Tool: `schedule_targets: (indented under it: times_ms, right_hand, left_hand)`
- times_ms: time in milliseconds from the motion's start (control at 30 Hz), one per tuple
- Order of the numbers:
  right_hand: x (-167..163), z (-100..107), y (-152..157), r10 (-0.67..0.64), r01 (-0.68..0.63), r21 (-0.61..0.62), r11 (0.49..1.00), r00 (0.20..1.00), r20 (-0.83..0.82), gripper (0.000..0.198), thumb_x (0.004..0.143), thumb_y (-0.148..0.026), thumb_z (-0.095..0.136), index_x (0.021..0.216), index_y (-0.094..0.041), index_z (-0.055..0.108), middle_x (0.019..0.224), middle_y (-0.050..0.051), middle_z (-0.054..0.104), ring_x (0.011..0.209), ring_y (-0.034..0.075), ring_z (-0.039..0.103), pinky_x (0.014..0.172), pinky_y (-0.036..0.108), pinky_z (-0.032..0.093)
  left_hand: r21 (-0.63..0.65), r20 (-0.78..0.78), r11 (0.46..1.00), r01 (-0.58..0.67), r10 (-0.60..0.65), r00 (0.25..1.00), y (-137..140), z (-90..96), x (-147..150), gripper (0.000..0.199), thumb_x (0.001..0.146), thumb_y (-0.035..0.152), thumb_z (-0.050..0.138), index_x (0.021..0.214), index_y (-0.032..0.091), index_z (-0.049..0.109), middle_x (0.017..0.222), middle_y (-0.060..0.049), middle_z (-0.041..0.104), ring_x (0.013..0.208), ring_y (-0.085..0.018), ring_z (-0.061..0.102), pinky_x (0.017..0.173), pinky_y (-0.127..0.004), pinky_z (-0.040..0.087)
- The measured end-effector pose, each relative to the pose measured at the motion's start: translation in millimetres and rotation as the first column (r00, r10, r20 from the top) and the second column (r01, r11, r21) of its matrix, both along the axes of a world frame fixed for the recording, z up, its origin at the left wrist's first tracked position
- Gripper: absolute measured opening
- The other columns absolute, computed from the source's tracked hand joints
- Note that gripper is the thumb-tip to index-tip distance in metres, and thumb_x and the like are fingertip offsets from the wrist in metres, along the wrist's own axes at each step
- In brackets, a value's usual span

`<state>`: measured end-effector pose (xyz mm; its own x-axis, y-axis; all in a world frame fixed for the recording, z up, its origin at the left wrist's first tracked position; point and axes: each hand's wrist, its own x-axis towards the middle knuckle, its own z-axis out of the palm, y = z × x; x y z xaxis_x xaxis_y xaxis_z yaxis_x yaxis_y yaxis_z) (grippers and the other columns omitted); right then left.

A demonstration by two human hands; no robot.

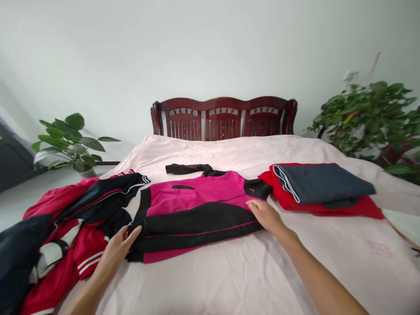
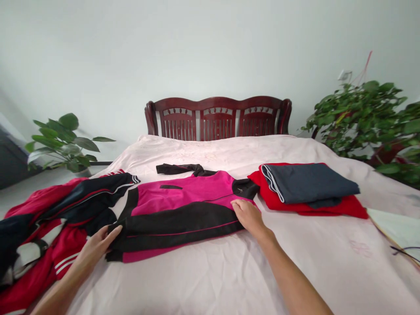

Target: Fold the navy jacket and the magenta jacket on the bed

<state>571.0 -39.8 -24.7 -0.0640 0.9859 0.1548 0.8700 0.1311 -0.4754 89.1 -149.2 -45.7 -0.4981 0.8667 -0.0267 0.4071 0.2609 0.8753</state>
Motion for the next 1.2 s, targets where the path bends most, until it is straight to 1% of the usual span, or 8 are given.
schedule_targets:
  times_ms: [233, 400, 533, 633, 800, 900, 1033, 1200]
  right_hand:
    - [-54, -26, 8, 0.019, -0.009, -0.032, 0.999, 0.948, 0.318, 0.039, 0.098, -0.048, 0.038, 0.098, -0.022, 0.068, 0.092, 0.008, 0.075, 0.088, 0.024, 0.069, 0.068, 0.03, 0.042]
    - [-41, -41, 5, -0.119, 0.11, 0.047, 0.993, 0.944, 0.307, 0.028, 0.097, -0.042, 0.044, 0.095, -0.025, 0.066, 0.088, 0.003, 0.073, 0.083, 0.022, 0.067, 0.065, 0.03, 0.04]
    - [-52, -31, -1, -0.083, 0.008, 0.228, 0.974, 0.943, 0.322, 0.026, 0.096, -0.028, 0.045, 0.106, -0.021, 0.067, 0.107, 0.008, 0.07, 0.101, 0.024, 0.062, 0.085, 0.034, 0.044]
    - [-81, -26, -17, 0.04, -0.139, 0.328, 0.934, 0.956, 0.292, 0.039, 0.097, -0.028, 0.045, 0.133, -0.019, 0.057, 0.133, 0.011, 0.06, 0.122, 0.024, 0.053, 0.104, 0.038, 0.038]
    - [-94, -48, -31, 0.342, -0.44, 0.218, 0.871, 0.862, 0.374, 0.052, 0.1, -0.044, 0.04, 0.148, -0.026, 0.042, 0.153, 0.005, 0.043, 0.144, 0.023, 0.031, 0.119, 0.044, 0.02]
    - [-62, -62, -23, 0.24, -0.315, 0.135, 0.939, 0.886, 0.396, 0.055, 0.1, -0.045, 0.038, 0.15, -0.023, 0.039, 0.154, 0.008, 0.042, 0.143, 0.026, 0.033, 0.117, 0.048, 0.021]
    - [-10, -64, -13, -0.079, -0.002, 0.185, 0.983, 0.9, 0.43, 0.049, 0.1, -0.04, 0.038, 0.14, -0.017, 0.052, 0.148, 0.012, 0.049, 0.14, 0.029, 0.037, 0.115, 0.048, 0.024]
    - [24, -49, -9, -0.509, 0.485, 0.157, 0.86, 0.807, 0.299, 0.06, 0.096, -0.047, 0.043, 0.141, -0.008, 0.044, 0.137, 0.023, 0.054, 0.122, 0.035, 0.052, 0.094, 0.044, 0.044]
  left_hand:
    - [-0.156, -0.469, 0.986, -0.065, -0.016, 0.883, 4, -18.5, -14, 0.046, 0.083, 0.063, 0.047, 0.095, 0.021, 0.06, 0.08, -0.009, 0.072, 0.081, -0.032, 0.071, 0.061, -0.032, 0.048]
    - [-0.303, -0.465, 0.953, -0.01, -0.139, 0.874, -12, -25.9, -22, 0.046, 0.089, 0.057, 0.041, 0.109, 0.02, 0.059, 0.092, -0.01, 0.073, 0.09, -0.031, 0.071, 0.068, -0.032, 0.051]
    - [-0.127, -0.737, 0.99, -0.061, -0.053, 0.673, -14, -1.4, -2, 0.052, 0.094, 0.052, 0.035, 0.132, 0.02, 0.05, 0.123, -0.014, 0.065, 0.108, -0.033, 0.065, 0.083, -0.042, 0.051]
    - [0.066, -0.829, 0.98, 0.185, -0.05, 0.557, -4, 5.8, 33, 0.049, 0.097, 0.044, 0.034, 0.138, 0.021, 0.049, 0.138, -0.012, 0.057, 0.126, -0.029, 0.055, 0.104, -0.044, 0.043]
    - [-0.098, -0.879, 0.771, 0.629, -0.364, 0.309, 4, -30.9, 76, 0.057, 0.09, 0.05, 0.054, 0.143, 0.028, 0.049, 0.144, -0.006, 0.056, 0.135, -0.029, 0.048, 0.113, -0.048, 0.035]
    - [-0.155, -0.913, 0.743, 0.651, -0.36, 0.193, -1, -50.6, 74, 0.069, 0.085, 0.044, 0.061, 0.149, 0.028, 0.04, 0.152, -0.006, 0.046, 0.139, -0.033, 0.042, 0.114, -0.053, 0.032]
    - [-0.159, -0.931, 0.756, 0.635, -0.328, 0.158, -8, -53.8, 59, 0.08, 0.074, 0.011, 0.055, 0.15, 0.03, 0.039, 0.154, -0.002, 0.044, 0.14, -0.029, 0.043, 0.115, -0.05, 0.031]
    - [-0.171, -0.937, 0.761, 0.626, -0.322, 0.135, -6, -52.7, 51, 0.093, 0.063, -0.003, 0.044, 0.148, 0.033, 0.042, 0.152, 0.001, 0.045, 0.139, -0.026, 0.044, 0.114, -0.049, 0.034]
